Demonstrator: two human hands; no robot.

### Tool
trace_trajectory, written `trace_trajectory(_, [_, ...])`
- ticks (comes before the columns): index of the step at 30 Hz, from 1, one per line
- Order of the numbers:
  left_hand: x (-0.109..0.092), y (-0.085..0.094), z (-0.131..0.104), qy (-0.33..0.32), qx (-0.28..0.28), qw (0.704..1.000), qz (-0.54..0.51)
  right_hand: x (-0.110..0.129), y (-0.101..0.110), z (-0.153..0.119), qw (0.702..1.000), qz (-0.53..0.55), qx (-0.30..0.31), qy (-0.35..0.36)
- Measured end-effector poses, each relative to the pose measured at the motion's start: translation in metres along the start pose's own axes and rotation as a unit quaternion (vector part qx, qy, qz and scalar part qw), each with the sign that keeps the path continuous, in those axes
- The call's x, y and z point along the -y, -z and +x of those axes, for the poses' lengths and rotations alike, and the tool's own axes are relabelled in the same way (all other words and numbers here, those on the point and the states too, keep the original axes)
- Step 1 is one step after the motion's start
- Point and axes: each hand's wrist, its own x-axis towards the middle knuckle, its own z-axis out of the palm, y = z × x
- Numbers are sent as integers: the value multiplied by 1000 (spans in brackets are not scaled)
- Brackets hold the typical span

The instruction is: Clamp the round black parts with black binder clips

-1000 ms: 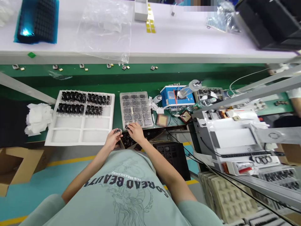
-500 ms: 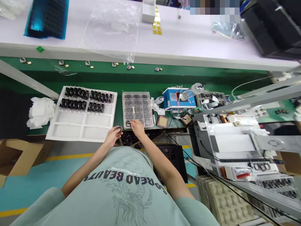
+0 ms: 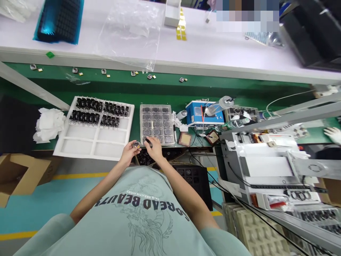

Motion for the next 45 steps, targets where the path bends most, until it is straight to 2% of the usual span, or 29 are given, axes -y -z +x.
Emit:
trace_trajectory(3, [4, -9, 8, -3, 4, 1000, 6, 12, -4, 2, 993, 97, 34, -56])
trace_trajectory(4, [6, -10, 10, -5, 8, 1000, 15, 14, -3, 7, 993, 88, 34, -66])
trace_trajectory(6, [8, -6, 16, -13, 14, 998, 55, 17, 4, 26, 997, 5, 19, -72])
trace_trajectory(9, [7, 17, 28, -38, 7, 987, 156, 20, 19, 65, 977, -202, 44, -47])
trace_trajectory(11, [0, 41, 42, -60, -8, 973, 224, 23, 26, 88, 943, -315, 104, -12])
trace_trajectory(13, [-15, 67, 62, -89, -33, 951, 295, 24, 25, 100, 911, -378, 165, 23])
trace_trajectory(16, [-45, 99, 100, -162, -104, 895, 402, 21, 15, 94, 887, -411, 205, 46])
trace_trajectory(19, [-75, 113, 135, -220, -165, 827, 490, 11, 3, 74, 901, -394, 180, 36])
trace_trajectory(21, [-89, 113, 150, -240, -172, 780, 552, 4, -3, 63, 922, -357, 149, 28])
trace_trajectory(24, [-98, 102, 160, -268, -160, 707, 635, -2, -10, 56, 956, -278, 96, 5])
trace_trajectory(27, [-99, 94, 160, -275, -171, 667, 671, -4, -14, 55, 980, -188, 16, -57])
trace_trajectory(29, [-100, 92, 161, -264, -185, 666, 673, -3, -15, 51, 986, -137, -36, -93])
trace_trajectory(32, [-101, 93, 163, -241, -189, 677, 669, 0, -15, 30, 989, -74, -66, -109])
trace_trajectory(35, [-104, 88, 167, -214, -182, 681, 677, 2, -16, -3, 990, -9, -54, -128])
trace_trajectory(38, [-108, 80, 170, -195, -197, 668, 691, -2, -16, -33, 984, 48, -28, -169])
trace_trajectory(41, [-117, 74, 168, -187, -217, 671, 684, -8, -13, -50, 976, 93, -9, -194])
trace_trajectory(43, [-126, 73, 159, -185, -235, 702, 646, -9, -11, -53, 971, 129, -4, -203])
trace_trajectory(45, [-133, 73, 141, -188, -223, 779, 555, -5, -8, -49, 964, 165, -3, -209])
